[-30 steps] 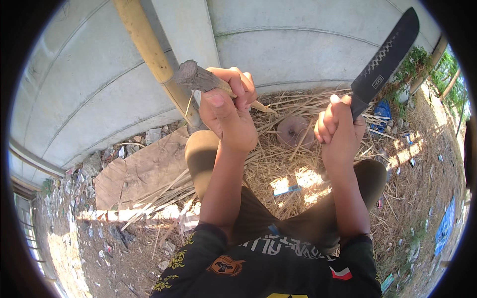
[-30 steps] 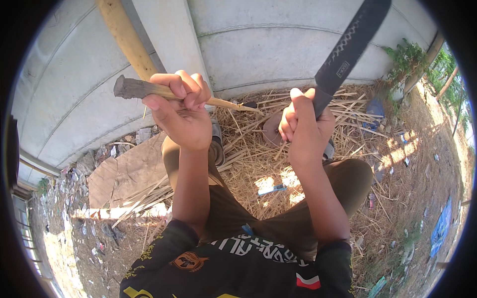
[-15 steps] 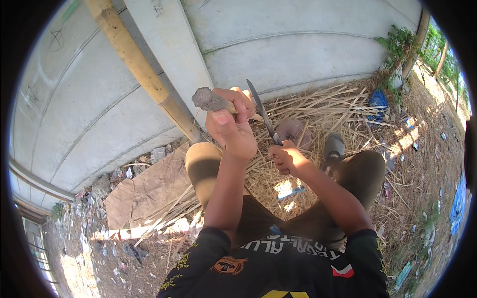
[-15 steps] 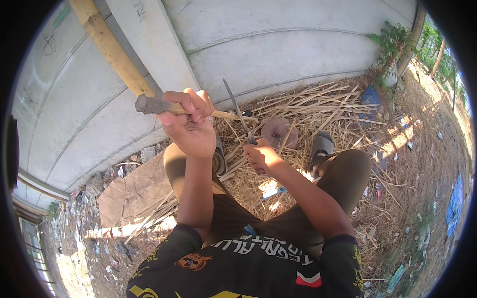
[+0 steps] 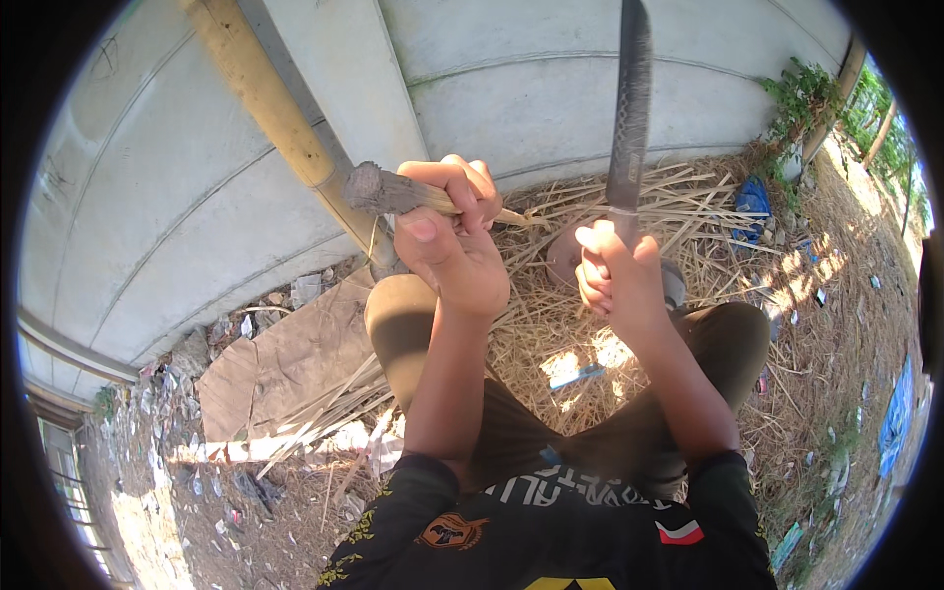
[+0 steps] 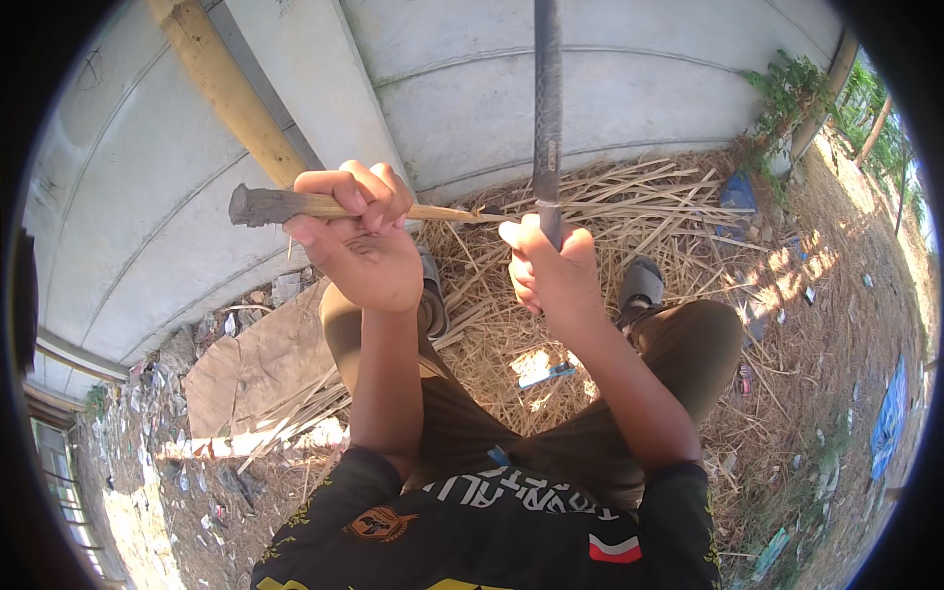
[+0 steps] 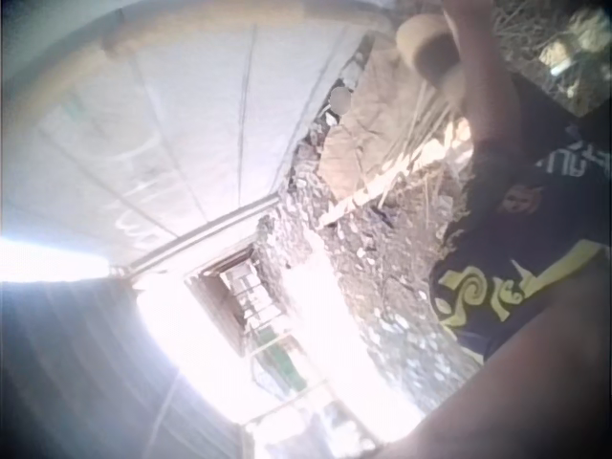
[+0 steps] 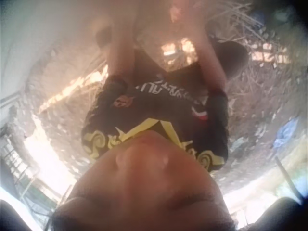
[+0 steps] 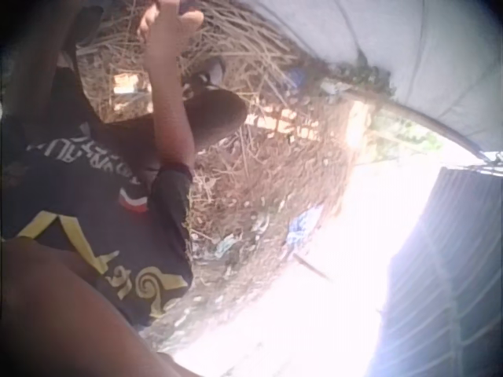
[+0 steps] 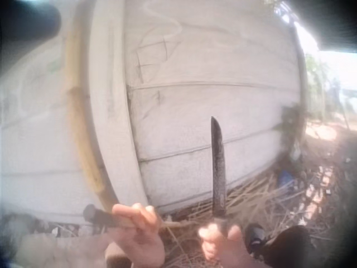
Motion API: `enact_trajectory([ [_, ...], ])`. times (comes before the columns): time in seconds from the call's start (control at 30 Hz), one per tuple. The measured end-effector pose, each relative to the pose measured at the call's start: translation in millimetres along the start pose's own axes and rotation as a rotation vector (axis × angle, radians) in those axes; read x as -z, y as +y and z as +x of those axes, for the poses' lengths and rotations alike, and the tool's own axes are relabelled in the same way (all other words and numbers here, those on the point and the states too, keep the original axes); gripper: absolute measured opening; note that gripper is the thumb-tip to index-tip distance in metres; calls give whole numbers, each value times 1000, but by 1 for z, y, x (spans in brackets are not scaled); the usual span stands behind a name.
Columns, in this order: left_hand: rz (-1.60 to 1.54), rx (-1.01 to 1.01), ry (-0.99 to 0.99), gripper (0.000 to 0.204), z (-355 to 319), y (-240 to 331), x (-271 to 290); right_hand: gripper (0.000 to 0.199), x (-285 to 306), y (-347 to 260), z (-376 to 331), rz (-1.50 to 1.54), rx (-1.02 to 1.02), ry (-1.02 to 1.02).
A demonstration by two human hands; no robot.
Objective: The person sits on the ground and uses a knife to split a long bamboo pole into thin strips. They hold the bamboo with one hand and use the knife to shave and separate the material, creating a pile of bamboo strips.
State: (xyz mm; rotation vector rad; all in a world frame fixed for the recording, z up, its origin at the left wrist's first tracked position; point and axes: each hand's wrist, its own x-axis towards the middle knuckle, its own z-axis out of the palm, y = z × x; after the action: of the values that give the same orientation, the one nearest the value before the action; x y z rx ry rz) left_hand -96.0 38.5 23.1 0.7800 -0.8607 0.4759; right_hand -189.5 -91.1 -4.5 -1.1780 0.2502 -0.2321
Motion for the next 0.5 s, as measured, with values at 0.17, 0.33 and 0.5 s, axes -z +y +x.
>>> enact_trajectory([
  [0.17, -46, 92, 7, 50, -14, 1, -18, 24, 54, 118, 35, -292, 109, 46],
  [0.33, -61, 111, -13, 49, -11, 10, -13, 32, 46, 128, 57, -685, -311, 74],
  [0.5, -117, 99, -54, 50, -13, 8, -11, 33, 50, 121, 42, 253, -670, -305],
])
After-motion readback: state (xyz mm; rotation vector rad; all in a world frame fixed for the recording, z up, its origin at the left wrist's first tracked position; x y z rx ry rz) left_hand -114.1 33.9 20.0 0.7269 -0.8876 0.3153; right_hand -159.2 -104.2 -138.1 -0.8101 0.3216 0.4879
